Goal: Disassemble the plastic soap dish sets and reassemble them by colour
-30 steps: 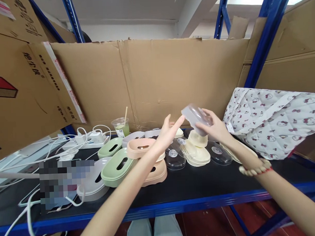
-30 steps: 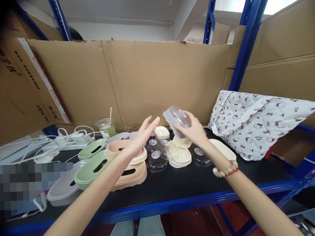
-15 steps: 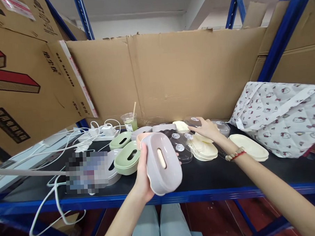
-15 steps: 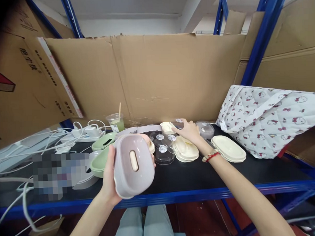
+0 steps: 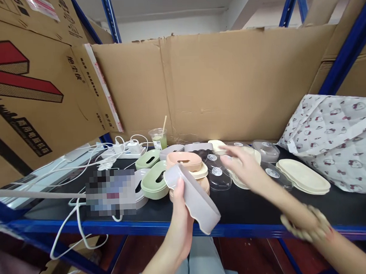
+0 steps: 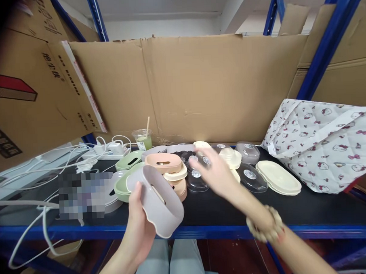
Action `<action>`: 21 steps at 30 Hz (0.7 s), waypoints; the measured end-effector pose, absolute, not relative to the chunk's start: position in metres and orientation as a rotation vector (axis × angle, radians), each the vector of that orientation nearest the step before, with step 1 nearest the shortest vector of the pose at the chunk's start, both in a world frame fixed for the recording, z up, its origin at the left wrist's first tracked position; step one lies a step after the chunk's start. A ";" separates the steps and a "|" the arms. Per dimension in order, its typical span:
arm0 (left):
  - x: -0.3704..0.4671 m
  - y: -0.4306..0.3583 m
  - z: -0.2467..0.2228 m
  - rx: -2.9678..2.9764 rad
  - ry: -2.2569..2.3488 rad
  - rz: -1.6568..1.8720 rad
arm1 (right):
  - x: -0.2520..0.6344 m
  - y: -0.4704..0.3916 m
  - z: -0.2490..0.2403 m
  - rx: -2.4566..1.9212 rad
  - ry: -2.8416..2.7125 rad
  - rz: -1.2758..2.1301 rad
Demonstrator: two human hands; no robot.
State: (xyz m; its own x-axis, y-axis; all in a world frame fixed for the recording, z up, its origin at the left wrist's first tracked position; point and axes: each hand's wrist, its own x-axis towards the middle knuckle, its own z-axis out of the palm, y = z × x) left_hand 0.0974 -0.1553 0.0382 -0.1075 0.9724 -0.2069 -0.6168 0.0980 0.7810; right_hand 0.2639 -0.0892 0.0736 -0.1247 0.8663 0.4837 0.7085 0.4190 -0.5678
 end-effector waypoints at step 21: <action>0.091 -0.177 0.023 0.508 0.923 1.560 | 0.219 -0.148 0.062 -0.930 -1.799 0.513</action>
State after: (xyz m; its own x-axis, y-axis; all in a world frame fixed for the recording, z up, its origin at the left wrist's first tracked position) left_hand 0.0912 -0.1774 0.0230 -0.2115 0.9617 -0.1745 -0.6162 0.0074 0.7875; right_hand 0.2194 -0.1476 0.0617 -0.1988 0.7865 0.5847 0.3598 0.6135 -0.7029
